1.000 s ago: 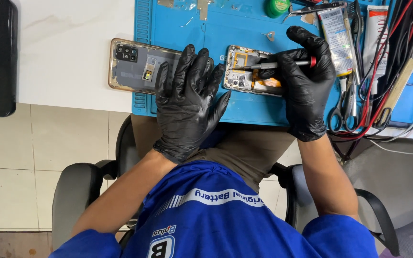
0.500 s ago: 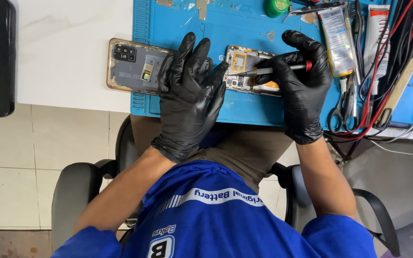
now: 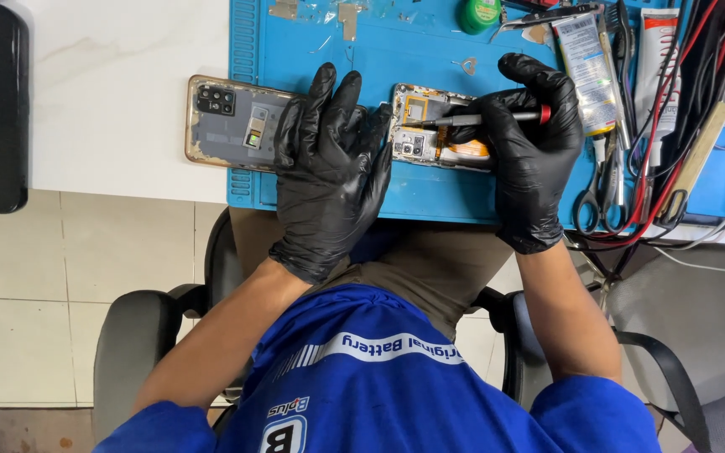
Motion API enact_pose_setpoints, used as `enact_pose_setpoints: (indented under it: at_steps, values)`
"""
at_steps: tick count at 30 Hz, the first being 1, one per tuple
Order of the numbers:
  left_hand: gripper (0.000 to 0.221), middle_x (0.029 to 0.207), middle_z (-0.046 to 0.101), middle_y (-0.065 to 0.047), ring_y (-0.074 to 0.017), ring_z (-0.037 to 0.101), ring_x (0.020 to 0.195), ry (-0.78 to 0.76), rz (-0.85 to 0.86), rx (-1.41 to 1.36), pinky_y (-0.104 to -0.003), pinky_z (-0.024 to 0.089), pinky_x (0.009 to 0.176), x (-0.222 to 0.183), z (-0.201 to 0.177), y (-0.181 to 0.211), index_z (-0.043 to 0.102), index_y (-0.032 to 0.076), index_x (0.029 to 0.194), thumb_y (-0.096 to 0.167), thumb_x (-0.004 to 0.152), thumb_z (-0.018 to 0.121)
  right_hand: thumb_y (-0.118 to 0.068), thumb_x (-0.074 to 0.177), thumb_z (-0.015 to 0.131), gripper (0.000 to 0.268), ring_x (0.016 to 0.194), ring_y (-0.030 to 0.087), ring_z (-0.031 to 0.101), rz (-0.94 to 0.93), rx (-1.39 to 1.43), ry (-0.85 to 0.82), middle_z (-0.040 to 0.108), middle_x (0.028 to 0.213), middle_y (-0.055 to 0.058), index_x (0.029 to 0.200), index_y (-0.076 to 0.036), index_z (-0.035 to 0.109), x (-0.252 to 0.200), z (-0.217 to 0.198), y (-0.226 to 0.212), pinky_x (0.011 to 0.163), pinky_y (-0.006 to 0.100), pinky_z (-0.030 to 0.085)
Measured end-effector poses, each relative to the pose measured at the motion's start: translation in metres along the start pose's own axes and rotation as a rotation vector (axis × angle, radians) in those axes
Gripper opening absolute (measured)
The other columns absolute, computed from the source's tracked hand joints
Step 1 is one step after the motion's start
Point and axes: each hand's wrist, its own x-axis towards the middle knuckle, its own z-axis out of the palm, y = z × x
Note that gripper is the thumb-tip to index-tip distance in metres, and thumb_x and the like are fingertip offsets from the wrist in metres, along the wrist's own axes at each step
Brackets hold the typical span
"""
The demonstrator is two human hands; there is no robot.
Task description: Technician disassembling or reassembling a mobile phone using a precision screwdriver on a repair bench.
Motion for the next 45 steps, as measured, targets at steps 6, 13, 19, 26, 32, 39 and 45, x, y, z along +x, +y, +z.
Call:
enact_pose_setpoints:
  at_steps: [6, 13, 19, 26, 32, 39, 45]
  values:
    - [0.035, 0.168, 0.052, -0.015, -0.0361, 0.04, 0.159, 0.031, 0.003, -0.067, -0.056, 0.033, 0.131, 0.0, 0.001, -0.002, 0.069, 0.024, 0.153, 0.024, 0.117, 0.067, 0.002, 0.111, 0.076, 0.032, 0.114, 0.023, 0.073, -0.006, -0.04, -0.002, 0.07, 0.143, 0.015, 0.139, -0.006, 0.064, -0.001, 0.003, -0.003, 0.111, 0.041, 0.065]
    - [0.03, 0.167, 0.051, -0.014, -0.0356, 0.039, 0.16, 0.053, -0.004, -0.121, -0.054, 0.032, 0.132, 0.0, 0.003, -0.004, 0.073, 0.026, 0.148, 0.027, 0.119, 0.069, 0.002, 0.109, 0.075, 0.031, 0.117, 0.022, 0.072, 0.002, -0.051, 0.027, 0.071, 0.141, 0.014, 0.138, -0.007, 0.066, 0.0, 0.003, -0.002, 0.111, 0.038, 0.063]
    - [0.023, 0.167, 0.05, -0.013, -0.0351, 0.038, 0.16, 0.078, -0.019, -0.183, -0.053, 0.032, 0.133, 0.004, 0.008, -0.002, 0.078, 0.029, 0.143, 0.031, 0.121, 0.07, 0.004, 0.109, 0.076, 0.033, 0.113, 0.021, 0.072, 0.018, -0.022, 0.02, 0.07, 0.142, 0.014, 0.138, -0.007, 0.065, -0.002, 0.003, -0.005, 0.108, 0.037, 0.065]
    - [0.045, 0.163, 0.058, -0.009, -0.0241, 0.048, 0.157, 0.046, -0.168, -0.421, -0.048, 0.028, 0.137, 0.03, 0.026, -0.008, 0.068, 0.009, 0.148, 0.027, 0.107, 0.071, 0.002, 0.107, 0.076, 0.03, 0.088, 0.017, 0.073, 0.202, 0.048, 0.163, 0.073, 0.109, 0.01, 0.135, -0.006, 0.069, -0.002, 0.01, -0.012, 0.074, 0.031, 0.072]
    - [0.048, 0.168, 0.054, -0.015, -0.023, 0.039, 0.162, -0.007, 0.092, 0.013, -0.051, 0.032, 0.136, 0.045, 0.031, -0.005, 0.059, 0.002, 0.159, 0.025, 0.116, 0.062, -0.003, 0.109, 0.077, 0.027, 0.102, 0.017, 0.071, 0.117, 0.026, 0.181, 0.071, 0.132, 0.009, 0.134, -0.008, 0.067, -0.003, -0.001, 0.006, 0.088, 0.03, 0.067]
    - [0.021, 0.136, 0.064, -0.015, -0.0323, 0.052, 0.147, 0.155, 0.018, -0.232, -0.055, 0.032, 0.128, 0.056, 0.035, -0.026, 0.062, 0.002, 0.127, 0.005, 0.112, 0.047, 0.0, 0.113, 0.073, 0.025, 0.105, 0.022, 0.074, -0.003, -0.015, 0.169, 0.066, 0.142, 0.014, 0.135, -0.006, 0.064, -0.002, -0.001, 0.004, 0.099, 0.034, 0.064]
    - [0.032, 0.087, 0.053, -0.005, -0.0288, 0.057, 0.091, 0.156, 0.242, 0.162, -0.054, 0.042, 0.115, 0.057, 0.026, -0.017, 0.058, 0.012, 0.099, -0.016, 0.085, 0.054, 0.012, 0.112, 0.068, 0.033, 0.11, 0.025, 0.069, -0.163, -0.079, 0.095, 0.064, 0.144, 0.017, 0.14, -0.001, 0.059, 0.009, 0.01, -0.012, 0.102, 0.039, 0.063]
